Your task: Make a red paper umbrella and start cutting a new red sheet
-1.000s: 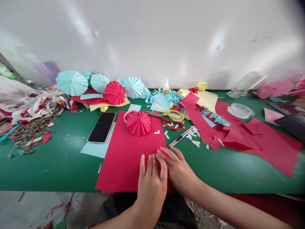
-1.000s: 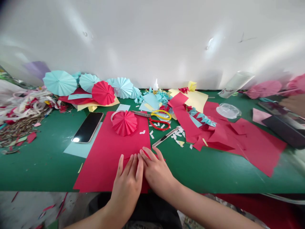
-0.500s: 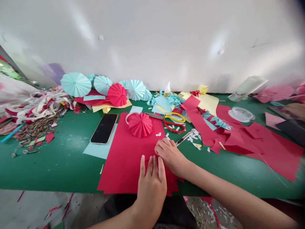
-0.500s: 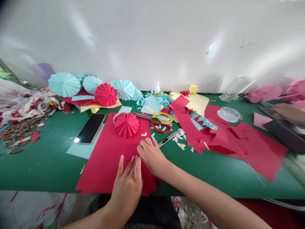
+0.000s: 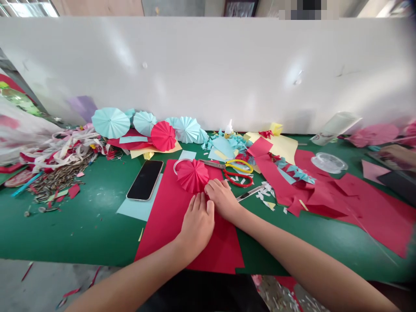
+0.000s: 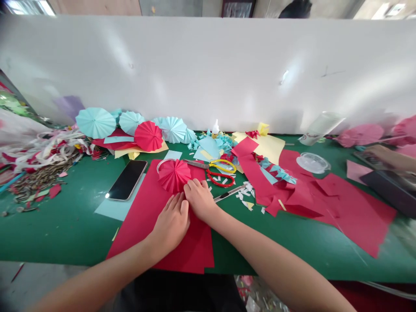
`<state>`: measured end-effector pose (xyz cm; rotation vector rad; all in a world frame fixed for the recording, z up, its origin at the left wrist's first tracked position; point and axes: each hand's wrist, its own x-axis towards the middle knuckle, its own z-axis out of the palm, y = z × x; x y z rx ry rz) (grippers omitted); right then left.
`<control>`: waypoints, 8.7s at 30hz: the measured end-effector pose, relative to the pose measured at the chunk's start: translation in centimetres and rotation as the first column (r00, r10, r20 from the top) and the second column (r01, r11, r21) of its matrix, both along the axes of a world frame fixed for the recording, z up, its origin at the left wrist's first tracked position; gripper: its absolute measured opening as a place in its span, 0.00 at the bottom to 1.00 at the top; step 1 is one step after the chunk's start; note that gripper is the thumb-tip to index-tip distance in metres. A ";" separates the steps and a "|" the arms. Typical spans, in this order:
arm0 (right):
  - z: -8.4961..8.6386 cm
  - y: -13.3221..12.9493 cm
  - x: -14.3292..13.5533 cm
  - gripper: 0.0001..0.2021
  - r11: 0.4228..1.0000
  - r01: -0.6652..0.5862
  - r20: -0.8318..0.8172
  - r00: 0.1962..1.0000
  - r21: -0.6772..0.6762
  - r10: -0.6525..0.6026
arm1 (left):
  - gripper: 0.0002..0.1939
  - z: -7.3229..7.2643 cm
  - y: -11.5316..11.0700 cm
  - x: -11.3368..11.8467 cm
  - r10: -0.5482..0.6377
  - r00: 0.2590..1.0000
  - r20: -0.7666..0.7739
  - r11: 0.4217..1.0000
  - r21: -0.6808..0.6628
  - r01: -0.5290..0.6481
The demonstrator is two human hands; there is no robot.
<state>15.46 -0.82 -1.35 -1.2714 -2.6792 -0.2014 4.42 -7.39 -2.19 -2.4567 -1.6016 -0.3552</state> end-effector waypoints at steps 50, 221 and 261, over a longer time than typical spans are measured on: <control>-1.3 -4.3 2.0 0.20 0.985 -0.173 -0.191 0.967 -0.010 0.168 | 0.20 -0.8 -1.0 -0.1 -0.055 0.998 0.042 0.998 0.014 0.054; 0.5 -5.3 3.8 0.13 0.982 -0.188 -0.207 0.962 -0.027 0.178 | 0.12 -0.6 -4.7 0.3 -0.168 0.981 0.099 0.964 0.223 0.142; 1.0 -3.0 2.1 0.01 0.928 -0.037 -0.593 0.779 -0.370 -0.206 | 0.08 2.1 5.3 -1.7 0.564 0.094 0.821 0.637 -0.504 0.583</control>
